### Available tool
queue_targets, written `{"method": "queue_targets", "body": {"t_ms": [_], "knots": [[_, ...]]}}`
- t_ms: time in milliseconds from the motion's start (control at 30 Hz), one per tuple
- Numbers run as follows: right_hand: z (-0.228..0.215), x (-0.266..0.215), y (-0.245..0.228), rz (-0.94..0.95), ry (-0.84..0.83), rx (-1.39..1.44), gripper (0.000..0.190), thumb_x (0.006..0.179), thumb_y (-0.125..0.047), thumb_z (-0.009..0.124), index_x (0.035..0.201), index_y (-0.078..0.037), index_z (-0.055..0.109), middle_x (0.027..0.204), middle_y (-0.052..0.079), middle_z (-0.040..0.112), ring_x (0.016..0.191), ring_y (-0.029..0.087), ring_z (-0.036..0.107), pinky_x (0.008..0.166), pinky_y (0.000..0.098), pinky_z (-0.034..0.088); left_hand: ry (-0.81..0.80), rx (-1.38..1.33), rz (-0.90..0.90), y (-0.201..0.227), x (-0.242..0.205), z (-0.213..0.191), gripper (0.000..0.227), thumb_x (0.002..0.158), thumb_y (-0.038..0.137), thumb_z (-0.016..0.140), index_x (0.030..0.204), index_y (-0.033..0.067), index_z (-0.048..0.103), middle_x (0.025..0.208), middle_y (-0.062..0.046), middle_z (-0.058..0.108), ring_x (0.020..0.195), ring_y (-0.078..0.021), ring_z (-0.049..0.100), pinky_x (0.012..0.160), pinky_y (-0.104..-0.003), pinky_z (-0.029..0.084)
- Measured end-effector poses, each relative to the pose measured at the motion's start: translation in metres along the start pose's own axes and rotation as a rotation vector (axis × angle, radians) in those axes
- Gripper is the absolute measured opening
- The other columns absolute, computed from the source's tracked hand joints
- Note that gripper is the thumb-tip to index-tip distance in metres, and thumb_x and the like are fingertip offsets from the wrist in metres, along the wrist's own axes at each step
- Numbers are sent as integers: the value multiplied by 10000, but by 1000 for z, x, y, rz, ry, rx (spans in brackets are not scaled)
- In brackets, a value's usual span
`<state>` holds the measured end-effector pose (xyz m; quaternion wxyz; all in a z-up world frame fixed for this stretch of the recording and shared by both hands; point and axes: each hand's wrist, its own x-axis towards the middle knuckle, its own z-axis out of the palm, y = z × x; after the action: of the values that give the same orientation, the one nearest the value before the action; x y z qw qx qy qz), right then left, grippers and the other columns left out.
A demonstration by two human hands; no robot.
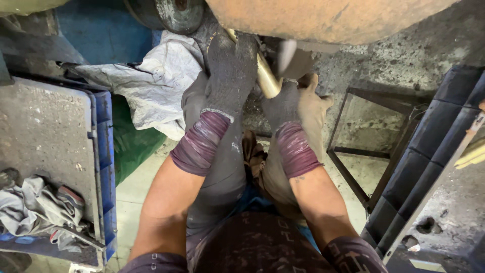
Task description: The person grinds the edges of several brass-colored metal rods using a bench grinder. They hold each rod with both gloved hands, rotate it to smooth different sides, and place finished pieces aside.
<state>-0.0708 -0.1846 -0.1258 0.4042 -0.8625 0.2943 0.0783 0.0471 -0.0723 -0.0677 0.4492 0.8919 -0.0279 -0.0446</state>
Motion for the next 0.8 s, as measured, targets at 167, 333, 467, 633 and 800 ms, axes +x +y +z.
{"method": "queue_targets", "body": {"t_ms": [167,333,467,633,800], "knots": [[3,3,2,41,-20,-8,377,808,-60,751,1123,55,578,1011,244,702,940,373,705,771,427,556,5,-10,-10,9,0,-5,309,1021,263,539,1052,-28,639,895,-171,697,818,-281,715,734,-430,570],[4,4,-4,61,23,21,238,874,-71,737,1057,44,638,999,214,726,929,325,713,755,404,544,6,-18,-38,15,1,-4,306,1004,257,545,1021,-30,653,881,-188,691,818,-312,705,737,-468,549],[-2,3,-13,14,5,209,237,864,-43,700,1072,50,636,1003,179,730,912,287,733,725,360,564,1,-39,-44,6,0,2,302,1001,246,541,988,-24,677,880,-202,688,821,-335,698,739,-494,534],[-27,0,-47,-18,-49,301,286,914,-40,656,1186,43,616,1031,139,721,897,254,716,699,333,565,32,-136,-159,11,13,9,225,912,198,578,914,-6,671,787,-175,699,731,-318,732,682,-458,593],[-75,-37,-78,25,-269,212,382,921,-59,629,1297,-11,586,1058,132,729,926,249,730,777,364,579,-23,486,272,34,0,-36,238,1018,160,543,1083,38,736,914,-209,689,785,-319,703,673,-414,579]]}}
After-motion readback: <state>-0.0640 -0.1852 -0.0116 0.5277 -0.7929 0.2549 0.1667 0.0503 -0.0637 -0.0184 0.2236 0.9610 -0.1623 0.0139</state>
